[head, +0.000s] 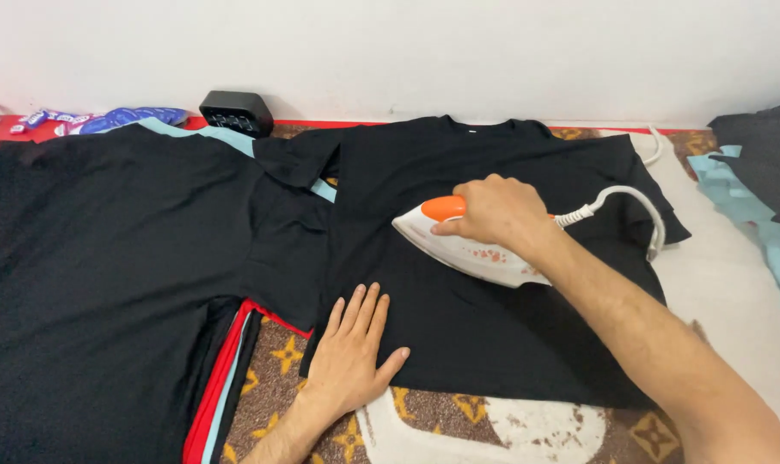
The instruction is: Smoothing, ironing, and folding a black t-shirt on a flat surface.
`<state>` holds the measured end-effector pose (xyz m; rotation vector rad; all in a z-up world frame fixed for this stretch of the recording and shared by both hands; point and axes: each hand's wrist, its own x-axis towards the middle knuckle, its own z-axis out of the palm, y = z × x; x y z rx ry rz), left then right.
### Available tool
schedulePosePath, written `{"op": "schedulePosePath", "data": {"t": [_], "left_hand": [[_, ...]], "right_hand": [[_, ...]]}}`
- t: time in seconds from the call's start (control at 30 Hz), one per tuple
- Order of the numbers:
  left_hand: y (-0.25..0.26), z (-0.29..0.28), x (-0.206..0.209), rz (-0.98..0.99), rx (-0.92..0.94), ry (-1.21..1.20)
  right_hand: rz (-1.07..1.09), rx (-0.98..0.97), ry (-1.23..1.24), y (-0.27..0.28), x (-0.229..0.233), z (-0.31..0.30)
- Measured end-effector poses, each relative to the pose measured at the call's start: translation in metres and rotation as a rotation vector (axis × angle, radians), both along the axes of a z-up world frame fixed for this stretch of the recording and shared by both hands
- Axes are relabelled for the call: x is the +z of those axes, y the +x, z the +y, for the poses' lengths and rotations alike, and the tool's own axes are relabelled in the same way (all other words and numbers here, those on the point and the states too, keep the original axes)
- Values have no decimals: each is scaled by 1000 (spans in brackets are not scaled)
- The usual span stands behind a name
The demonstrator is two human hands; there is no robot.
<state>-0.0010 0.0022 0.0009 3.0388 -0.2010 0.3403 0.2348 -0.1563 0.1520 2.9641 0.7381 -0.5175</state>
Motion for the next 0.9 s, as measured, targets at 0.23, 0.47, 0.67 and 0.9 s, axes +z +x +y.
{"op": "schedulePosePath", "data": {"t": [0.23,0.47,0.67,0.9], "left_hand": [[-1,-1,0,-22,-7,-13],[1,-1,-7,-39,7,36],[29,-34,-5,5,-117,16],[84,-102,-8,23,-327,-35]], "right_hand": [[19,-256,-22,40,14,-68],[41,-269,-99,40,1,-155],[47,-213,-147,-8,11,-139],[-28,-268,28,29,1,-94]]}}
